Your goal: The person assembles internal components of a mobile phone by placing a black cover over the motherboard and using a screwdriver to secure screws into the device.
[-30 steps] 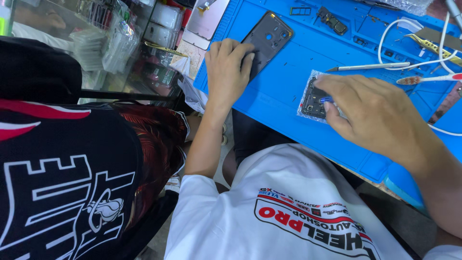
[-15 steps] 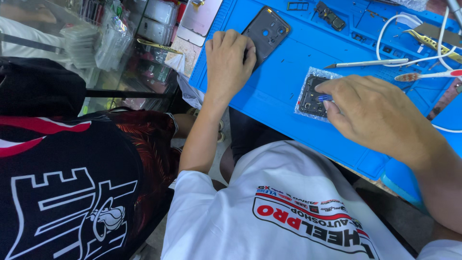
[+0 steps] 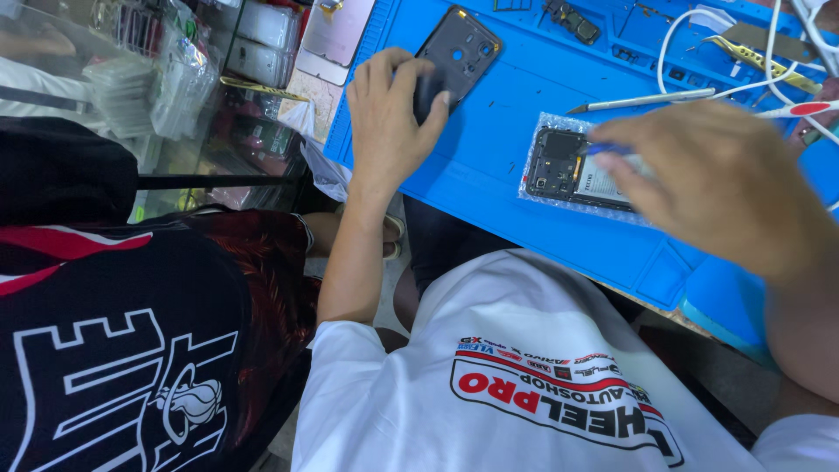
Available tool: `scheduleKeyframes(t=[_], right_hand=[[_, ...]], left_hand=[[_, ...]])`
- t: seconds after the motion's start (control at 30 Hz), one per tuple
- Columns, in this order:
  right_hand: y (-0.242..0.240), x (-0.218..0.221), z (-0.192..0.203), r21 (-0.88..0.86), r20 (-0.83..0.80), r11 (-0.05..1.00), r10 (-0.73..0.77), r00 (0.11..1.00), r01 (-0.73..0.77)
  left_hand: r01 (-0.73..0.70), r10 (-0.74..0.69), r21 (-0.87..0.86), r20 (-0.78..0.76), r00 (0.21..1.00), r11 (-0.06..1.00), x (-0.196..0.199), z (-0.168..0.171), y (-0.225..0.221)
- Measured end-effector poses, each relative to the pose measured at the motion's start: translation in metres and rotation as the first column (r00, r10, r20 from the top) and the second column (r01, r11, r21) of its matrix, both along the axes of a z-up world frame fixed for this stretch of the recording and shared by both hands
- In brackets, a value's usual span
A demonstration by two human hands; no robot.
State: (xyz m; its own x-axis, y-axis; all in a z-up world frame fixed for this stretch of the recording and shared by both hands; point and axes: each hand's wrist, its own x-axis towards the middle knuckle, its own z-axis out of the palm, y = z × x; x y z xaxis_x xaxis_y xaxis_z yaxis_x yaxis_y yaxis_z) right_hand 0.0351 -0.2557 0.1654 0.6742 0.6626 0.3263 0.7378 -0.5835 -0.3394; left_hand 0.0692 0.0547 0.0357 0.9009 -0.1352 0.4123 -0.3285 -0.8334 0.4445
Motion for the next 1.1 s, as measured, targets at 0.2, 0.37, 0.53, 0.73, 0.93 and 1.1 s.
scheduleKeyframes(t=[0.2,0.37,0.53,0.73,0.93,1.1], right_hand=[[-0.030,0.014,-0.001,-0.192,0.087,0.940,-0.270,0.959,0.283],[-0.033,0.020,-0.013,-0.349,0.206,0.856,-0.326,0.923,0.381],[-0.036,0.024,-0.024,-0.353,0.142,0.835,-0.399,0.906,0.423],[-0.047,0.029,-0.041,-0.285,0.098,0.874,-0.383,0.919,0.395],[-0.046,0.029,-0.040,-0.297,0.070,0.860,-0.413,0.908,0.414],[-0.045,0.027,-0.030,-0.303,0.161,0.854,-0.391,0.906,0.423]], left_hand=[[0.012,-0.001,0.091,-0.118,0.993,0.996,-0.005,-0.002,0.007],[0.011,-0.003,0.072,-0.110,0.994,0.997,-0.003,0.000,0.009],[0.025,-0.023,0.045,-0.059,0.998,0.999,0.004,0.027,0.023],[0.030,-0.039,0.120,0.077,0.996,0.992,0.008,0.068,0.033],[0.096,-0.100,0.103,0.035,0.994,0.990,0.001,0.065,0.020],[0.116,-0.112,0.058,-0.076,0.991,0.992,-0.009,0.025,-0.005]])
